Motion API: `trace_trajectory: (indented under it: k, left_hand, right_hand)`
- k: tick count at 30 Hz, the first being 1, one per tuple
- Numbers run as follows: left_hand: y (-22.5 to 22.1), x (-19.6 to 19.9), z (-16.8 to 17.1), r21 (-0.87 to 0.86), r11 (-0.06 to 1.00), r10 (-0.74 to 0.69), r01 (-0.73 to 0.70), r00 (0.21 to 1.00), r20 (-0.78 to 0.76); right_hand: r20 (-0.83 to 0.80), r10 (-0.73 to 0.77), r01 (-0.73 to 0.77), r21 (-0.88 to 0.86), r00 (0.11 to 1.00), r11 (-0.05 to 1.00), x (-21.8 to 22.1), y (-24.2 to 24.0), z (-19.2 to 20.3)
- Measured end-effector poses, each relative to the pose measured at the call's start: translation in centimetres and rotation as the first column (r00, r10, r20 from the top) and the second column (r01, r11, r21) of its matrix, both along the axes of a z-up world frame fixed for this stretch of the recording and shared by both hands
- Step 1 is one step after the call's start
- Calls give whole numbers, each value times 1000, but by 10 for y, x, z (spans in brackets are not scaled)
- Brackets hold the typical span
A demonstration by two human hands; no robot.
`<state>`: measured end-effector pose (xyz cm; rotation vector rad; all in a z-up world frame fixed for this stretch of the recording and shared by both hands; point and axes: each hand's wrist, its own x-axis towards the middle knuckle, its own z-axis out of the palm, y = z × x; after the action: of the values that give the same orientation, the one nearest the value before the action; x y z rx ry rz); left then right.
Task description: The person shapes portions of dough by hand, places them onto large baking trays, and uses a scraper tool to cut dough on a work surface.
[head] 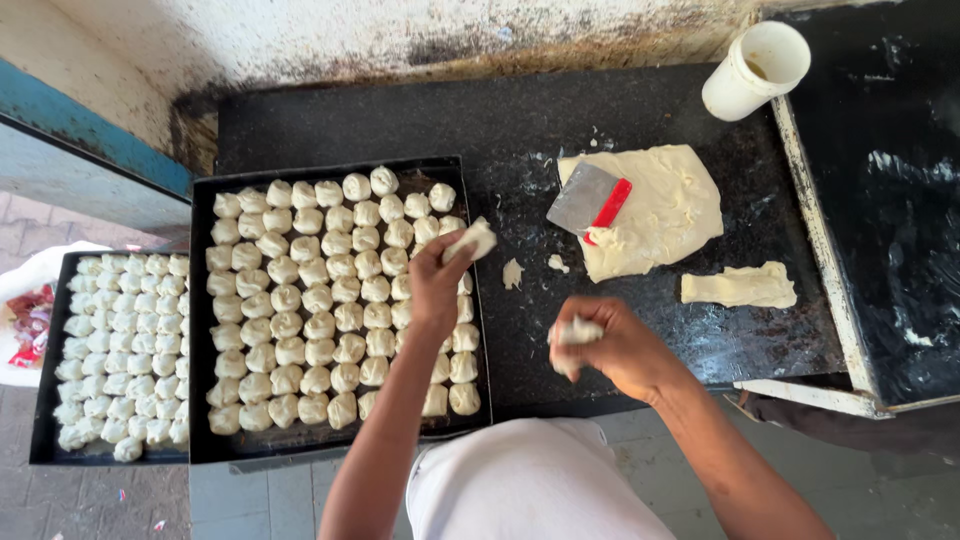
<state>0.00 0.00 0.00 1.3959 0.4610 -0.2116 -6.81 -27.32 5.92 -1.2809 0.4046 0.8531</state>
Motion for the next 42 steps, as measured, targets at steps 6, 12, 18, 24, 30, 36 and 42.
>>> trace_trajectory:
  k: [6, 12, 18, 24, 30, 36, 42]
  left_hand:
    - [11, -24, 32, -314, 934, -132, 168, 982, 134]
    - [2, -31, 36, -417, 861, -267, 290, 957, 114]
    - [19, -21, 24, 604, 796, -333, -41, 804, 493]
    - [24, -21, 31, -229, 973, 77, -32, 979, 190]
    - [8, -31, 39, -378, 923, -15, 68, 990, 142]
    - [4, -24, 43, -205, 957, -167, 207, 966, 195]
    - [18, -30, 52, -626, 779, -29, -21, 997, -69]
  right_hand:
    - [289, 10, 55, -214, 957, 975, 23, 38, 1]
    - [579, 165, -83, -165, 798, 983, 54, 65, 4]
    - [399, 344, -410, 90, 850, 908, 36, 51, 7]
    - [632, 686, 221, -772, 359, 596, 6, 46, -37]
    - [714, 208, 88, -353, 669, 931, 31, 57, -33]
    - [852, 506, 185, -523, 132, 832, 58, 77, 5]
    - [827, 528, 168, -503, -193, 848, 56, 89, 1]
